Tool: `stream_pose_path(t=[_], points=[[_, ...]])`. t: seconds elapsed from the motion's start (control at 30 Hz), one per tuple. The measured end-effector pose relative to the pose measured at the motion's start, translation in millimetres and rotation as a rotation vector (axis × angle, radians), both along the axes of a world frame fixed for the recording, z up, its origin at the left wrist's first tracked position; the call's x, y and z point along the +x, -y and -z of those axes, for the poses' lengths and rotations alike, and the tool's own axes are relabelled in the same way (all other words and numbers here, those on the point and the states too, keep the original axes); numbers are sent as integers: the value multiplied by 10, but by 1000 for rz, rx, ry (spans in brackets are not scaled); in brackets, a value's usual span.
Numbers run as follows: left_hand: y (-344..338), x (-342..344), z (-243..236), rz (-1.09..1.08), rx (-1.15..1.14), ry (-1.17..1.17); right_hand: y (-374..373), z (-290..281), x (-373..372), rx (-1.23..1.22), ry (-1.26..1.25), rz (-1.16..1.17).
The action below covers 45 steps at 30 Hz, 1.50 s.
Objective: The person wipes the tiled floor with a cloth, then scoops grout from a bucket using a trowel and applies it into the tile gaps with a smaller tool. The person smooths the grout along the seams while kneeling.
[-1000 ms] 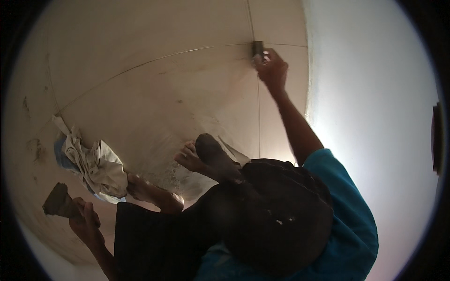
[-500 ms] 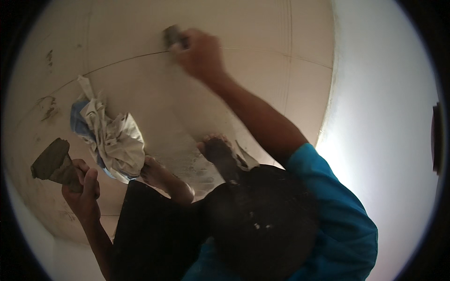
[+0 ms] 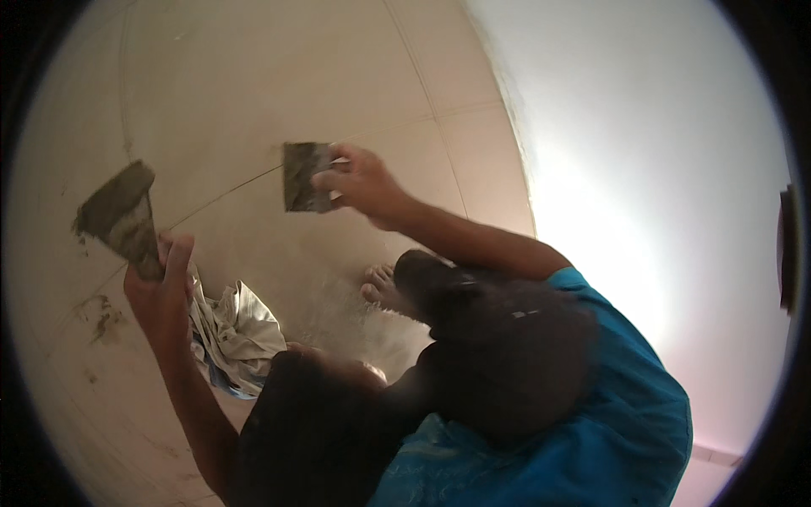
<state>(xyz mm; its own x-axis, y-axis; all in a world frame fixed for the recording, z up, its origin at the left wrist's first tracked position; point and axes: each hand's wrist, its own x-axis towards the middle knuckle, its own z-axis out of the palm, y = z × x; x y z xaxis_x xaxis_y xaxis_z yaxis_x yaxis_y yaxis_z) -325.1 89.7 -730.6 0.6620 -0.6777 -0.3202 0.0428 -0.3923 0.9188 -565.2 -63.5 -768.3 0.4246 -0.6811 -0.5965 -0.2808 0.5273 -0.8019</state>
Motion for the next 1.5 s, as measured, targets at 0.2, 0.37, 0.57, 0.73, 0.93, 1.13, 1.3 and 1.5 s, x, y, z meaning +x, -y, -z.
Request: stream_pose_path(t=[0.2,0.37,0.57,0.73,0.93,1.13,1.3,1.5], points=[[699,-59,-20,113,-19,19,636,-816,-898,-51,-9,38],[827,-195,129,106,58,3,1403,-870,-1737,-198,6,272],[333,12,219,165,315,137,2265,-431,-2145,-255,-213,81],[-129,-42,-218,-33,516,78,3221,229,-1736,-861,-413,-431],[-259,-444,-603,-186,681,277,3864,740,-1407,-1457,-265,-851],[-865,-432,-665,-816,426,-177,3916,1036,-1586,-1862,-286,-1125],[-510,-1002,-1042,-919,366,-209,3786,508,-1656,-1566,-558,-1528],[-349,-1165,-1111,-308,557,57,4222,579,-904,-1321,-654,-1069]])
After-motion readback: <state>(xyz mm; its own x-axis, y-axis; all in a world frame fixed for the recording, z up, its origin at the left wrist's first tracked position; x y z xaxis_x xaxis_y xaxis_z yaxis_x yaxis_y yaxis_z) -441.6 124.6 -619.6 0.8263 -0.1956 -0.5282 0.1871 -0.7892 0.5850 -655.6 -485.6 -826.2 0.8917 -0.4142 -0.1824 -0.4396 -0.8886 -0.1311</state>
